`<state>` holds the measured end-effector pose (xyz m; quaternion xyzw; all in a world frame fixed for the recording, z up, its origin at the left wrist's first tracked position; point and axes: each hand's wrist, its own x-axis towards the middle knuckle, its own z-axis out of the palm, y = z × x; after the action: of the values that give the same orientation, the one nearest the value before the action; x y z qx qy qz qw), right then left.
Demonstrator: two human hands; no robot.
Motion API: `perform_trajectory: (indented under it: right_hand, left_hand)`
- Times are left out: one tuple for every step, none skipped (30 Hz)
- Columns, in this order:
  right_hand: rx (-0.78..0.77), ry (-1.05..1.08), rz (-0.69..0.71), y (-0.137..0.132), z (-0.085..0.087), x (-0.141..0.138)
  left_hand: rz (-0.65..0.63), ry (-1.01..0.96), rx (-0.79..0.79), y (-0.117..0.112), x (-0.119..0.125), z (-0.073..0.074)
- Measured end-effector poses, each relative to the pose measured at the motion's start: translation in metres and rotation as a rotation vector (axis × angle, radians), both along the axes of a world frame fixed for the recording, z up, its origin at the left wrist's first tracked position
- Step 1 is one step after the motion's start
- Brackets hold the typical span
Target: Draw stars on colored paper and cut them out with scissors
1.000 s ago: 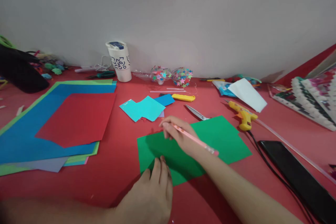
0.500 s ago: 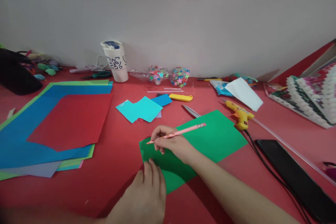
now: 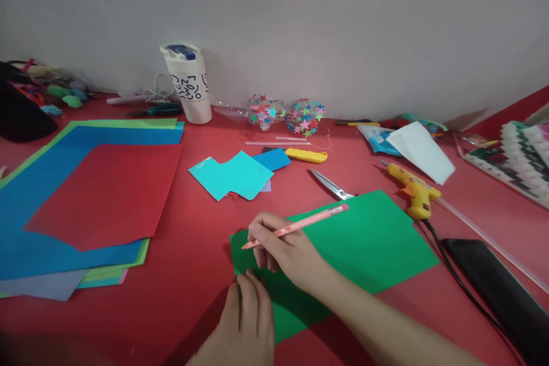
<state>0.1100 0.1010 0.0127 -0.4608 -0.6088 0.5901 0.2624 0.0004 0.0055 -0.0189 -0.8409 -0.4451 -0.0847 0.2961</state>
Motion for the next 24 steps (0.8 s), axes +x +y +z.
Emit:
perform_trajectory:
  right_hand:
    - [0.019,-0.025,0.01,-0.001,0.0,-0.001]
    - [0.044,-0.056,0.014,-0.002,0.001,-0.001]
    - [0.071,-0.088,0.017,-0.002,0.001,-0.002]
    - [0.097,-0.114,0.019,-0.002,0.002,-0.003]
    - [0.116,-0.127,0.017,-0.002,0.003,-0.003]
    - [0.124,-0.127,0.014,-0.002,0.003,-0.004]
    - [0.128,-0.12,0.012,-0.002,0.004,-0.004]
    - [0.134,-0.113,0.006,-0.001,0.003,-0.004]
    - [0.144,-0.11,-0.002,-0.001,0.003,-0.003]
    - [0.16,-0.116,-0.005,0.0,0.002,-0.003]
    - [0.182,-0.127,0.001,0.0,0.001,-0.002]
    - [0.205,-0.14,0.01,0.001,-0.001,-0.002]
    - [0.222,-0.156,0.02,0.001,-0.002,-0.001]
    - [0.233,-0.17,0.031,0.001,-0.003,-0.001]
    - [0.243,-0.181,0.037,0.0,-0.005,-0.001]
    - [0.255,-0.191,0.035,0.0,-0.006,-0.001]
    - [0.271,-0.2,0.033,-0.001,-0.007,-0.001]
    - [0.291,-0.211,0.036,-0.002,-0.007,-0.001]
    - [0.319,-0.222,0.039,-0.003,-0.008,-0.001]
    - [0.348,-0.235,0.042,-0.004,-0.008,-0.002]
    - [0.372,-0.246,0.041,-0.005,-0.008,-0.002]
    - [0.384,-0.257,0.038,-0.005,-0.008,-0.003]
    - [0.388,-0.263,0.034,-0.005,-0.008,-0.003]
    - [0.384,-0.264,0.033,-0.006,-0.008,-0.003]
  left_hand:
    - [0.017,-0.014,0.012,-0.001,0.0,-0.002]
    - [0.033,-0.031,0.023,-0.001,0.0,-0.003]
    - [0.044,-0.047,0.027,-0.002,0.0,-0.004]
    - [0.047,-0.054,0.024,-0.002,0.0,-0.004]
    - [0.043,-0.052,0.015,-0.002,-0.001,-0.003]
    - [0.036,-0.044,0.004,-0.002,-0.002,-0.002]
    - [0.027,-0.032,-0.003,-0.001,-0.002,0.0]
    - [0.014,-0.02,-0.005,0.0,-0.003,0.001]
    - [0.002,-0.005,0.002,0.002,-0.003,0.002]
    - [-0.007,0.01,0.014,0.003,-0.003,0.003]
    - [-0.011,0.022,0.03,0.004,-0.002,0.003]
    - [-0.008,0.029,0.048,0.005,-0.001,0.003]
    - [0.006,0.024,0.066,0.005,0.001,0.002]
    - [0.033,0.006,0.08,0.005,0.003,0.001]
    - [0.069,-0.02,0.092,0.005,0.005,0.0]
    - [0.104,-0.044,0.101,0.004,0.007,-0.002]
    - [0.128,-0.058,0.11,0.004,0.009,-0.003]
    - [0.135,-0.057,0.118,0.003,0.009,-0.004]
    - [0.124,-0.041,0.128,0.003,0.009,-0.005]
    - [0.102,-0.015,0.139,0.004,0.008,-0.006]
    - [0.078,0.014,0.152,0.004,0.007,-0.007]
    - [0.062,0.037,0.168,0.004,0.005,-0.008]
    - [0.055,0.053,0.183,0.005,0.004,-0.009]
    - [0.049,0.063,0.194,0.006,0.002,-0.01]
